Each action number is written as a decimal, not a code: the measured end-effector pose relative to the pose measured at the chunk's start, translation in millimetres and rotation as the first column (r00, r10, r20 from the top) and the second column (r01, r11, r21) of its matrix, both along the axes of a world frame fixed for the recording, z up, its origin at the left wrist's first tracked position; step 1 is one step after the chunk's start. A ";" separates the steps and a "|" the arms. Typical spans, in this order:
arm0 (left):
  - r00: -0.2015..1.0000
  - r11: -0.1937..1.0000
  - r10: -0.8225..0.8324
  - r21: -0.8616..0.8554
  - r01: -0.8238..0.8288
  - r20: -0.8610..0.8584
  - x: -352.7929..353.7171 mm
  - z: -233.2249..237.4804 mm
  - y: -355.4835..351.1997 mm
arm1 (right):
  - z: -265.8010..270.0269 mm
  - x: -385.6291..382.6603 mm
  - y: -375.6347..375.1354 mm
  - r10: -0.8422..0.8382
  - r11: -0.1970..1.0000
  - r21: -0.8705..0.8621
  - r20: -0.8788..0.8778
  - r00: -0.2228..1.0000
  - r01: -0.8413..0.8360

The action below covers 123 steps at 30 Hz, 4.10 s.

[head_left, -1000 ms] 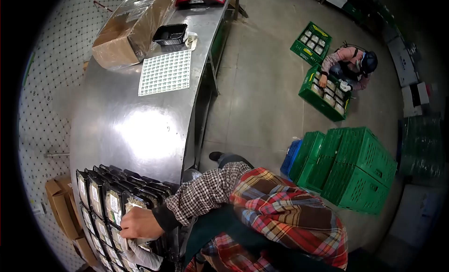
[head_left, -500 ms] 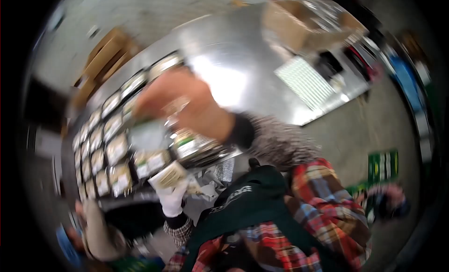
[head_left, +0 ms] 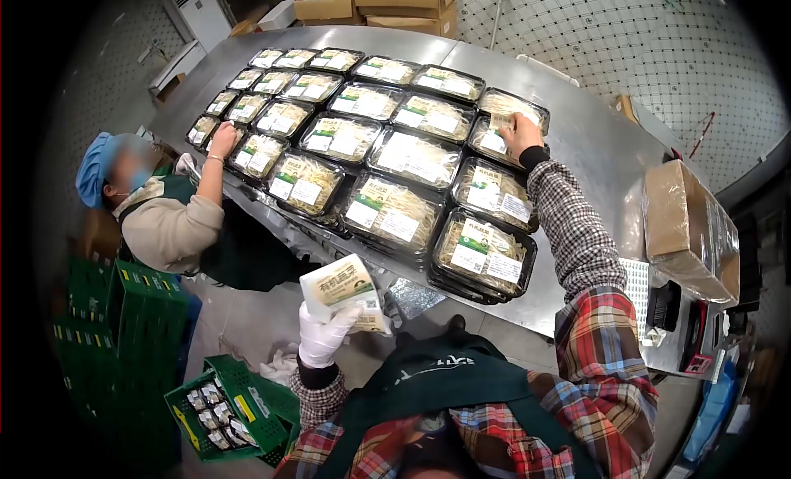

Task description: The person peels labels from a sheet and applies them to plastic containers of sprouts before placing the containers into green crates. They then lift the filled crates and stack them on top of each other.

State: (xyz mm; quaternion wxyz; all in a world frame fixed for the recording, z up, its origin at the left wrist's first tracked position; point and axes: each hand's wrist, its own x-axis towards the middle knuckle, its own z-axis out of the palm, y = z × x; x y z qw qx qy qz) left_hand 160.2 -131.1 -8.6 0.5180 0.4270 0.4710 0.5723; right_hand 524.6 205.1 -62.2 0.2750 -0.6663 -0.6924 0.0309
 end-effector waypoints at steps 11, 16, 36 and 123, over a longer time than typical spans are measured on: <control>0.948 0.949 -0.305 -0.108 0.295 -0.091 64.2 -1.7 80.1 | 105.6 -58.9 -134.4 0.600 0.412 -0.070 -0.729 0.329 -0.908; 0.995 0.959 -0.093 0.267 0.100 -0.041 101.7 21.8 104.5 | 109.1 -86.3 -192.4 0.731 0.680 0.269 -0.325 0.601 -0.682; 0.912 0.982 -0.178 -0.132 0.138 -0.370 48.0 -21.8 89.6 | 88.6 50.2 82.6 0.429 0.901 0.289 -0.503 0.750 -0.322; 0.123 0.765 0.244 0.269 0.585 -0.962 225.5 -40.8 289.5 | -36.0 40.0 139.8 0.445 0.870 -0.256 0.038 0.895 -0.422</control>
